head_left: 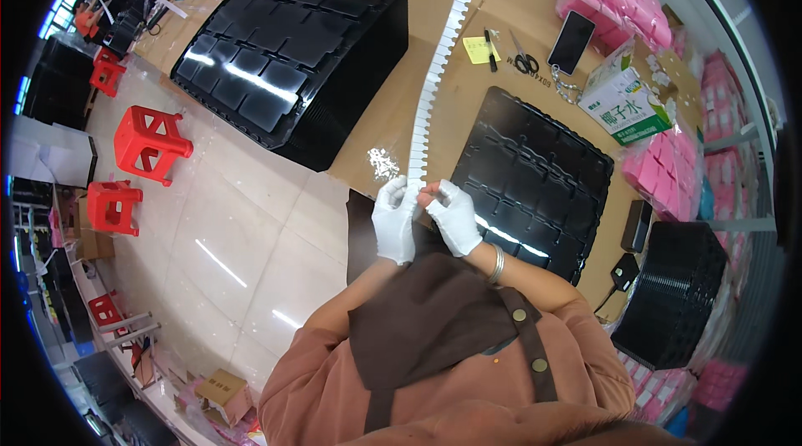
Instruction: The person peels adhesive tabs from a strip and sticks them onto the corners of a black plastic tray. They place a pink foam grid insert into the tray, press it down by hand, and set the assembled tray aside, repeating the process on additional trays.
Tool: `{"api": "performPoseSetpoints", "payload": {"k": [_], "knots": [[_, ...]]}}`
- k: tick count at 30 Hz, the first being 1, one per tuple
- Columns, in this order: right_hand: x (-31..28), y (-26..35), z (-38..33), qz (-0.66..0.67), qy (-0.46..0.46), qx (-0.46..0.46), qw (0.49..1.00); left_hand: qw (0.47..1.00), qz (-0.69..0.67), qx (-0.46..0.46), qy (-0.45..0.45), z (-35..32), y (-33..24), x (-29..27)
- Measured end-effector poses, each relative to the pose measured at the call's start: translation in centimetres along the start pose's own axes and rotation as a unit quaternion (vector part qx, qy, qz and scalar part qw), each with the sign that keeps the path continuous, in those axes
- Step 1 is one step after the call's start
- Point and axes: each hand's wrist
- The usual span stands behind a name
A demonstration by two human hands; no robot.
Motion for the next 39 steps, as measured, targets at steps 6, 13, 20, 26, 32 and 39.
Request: {"api": "performPoseSetpoints", "payload": {"k": [6,13,20,26,32,39], "knots": [[-2.8,-0.1,-0.3,0.017,0.026,0.055,0.998,0.897,-0.231,-0.315,0.209,4.1,-2.3,-1.0],[-4.2,0.7,0.0,-0.159,-0.051,-0.214,0.963,0.939,-0.163,-0.243,0.182,5.0,-1.9,0.7],[-5.2,1.7,0.3,-0.064,-0.001,-0.009,0.998,0.829,-0.263,-0.424,0.253,5.3,-2.5,1.7],[-7.1,2.6,2.6,-0.289,-0.031,-0.344,0.893,0.924,-0.236,-0.263,0.144,6.3,-1.1,1.7],[-15.8,-1.0,16.1,-0.554,-0.025,-0.160,0.817,0.956,-0.186,-0.204,0.097,6.3,-1.4,-0.1],[-15.5,-1.5,19.5,-0.577,0.037,-0.039,0.815,0.977,-0.105,-0.177,0.046,5.0,-1.4,-0.5]]}}
Point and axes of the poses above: each hand's wrist, its own z-axis towards the middle knuckle, its own x-axis out of the palm, y = z × x, and after that the axes turned 11 degrees about -x, right-handed
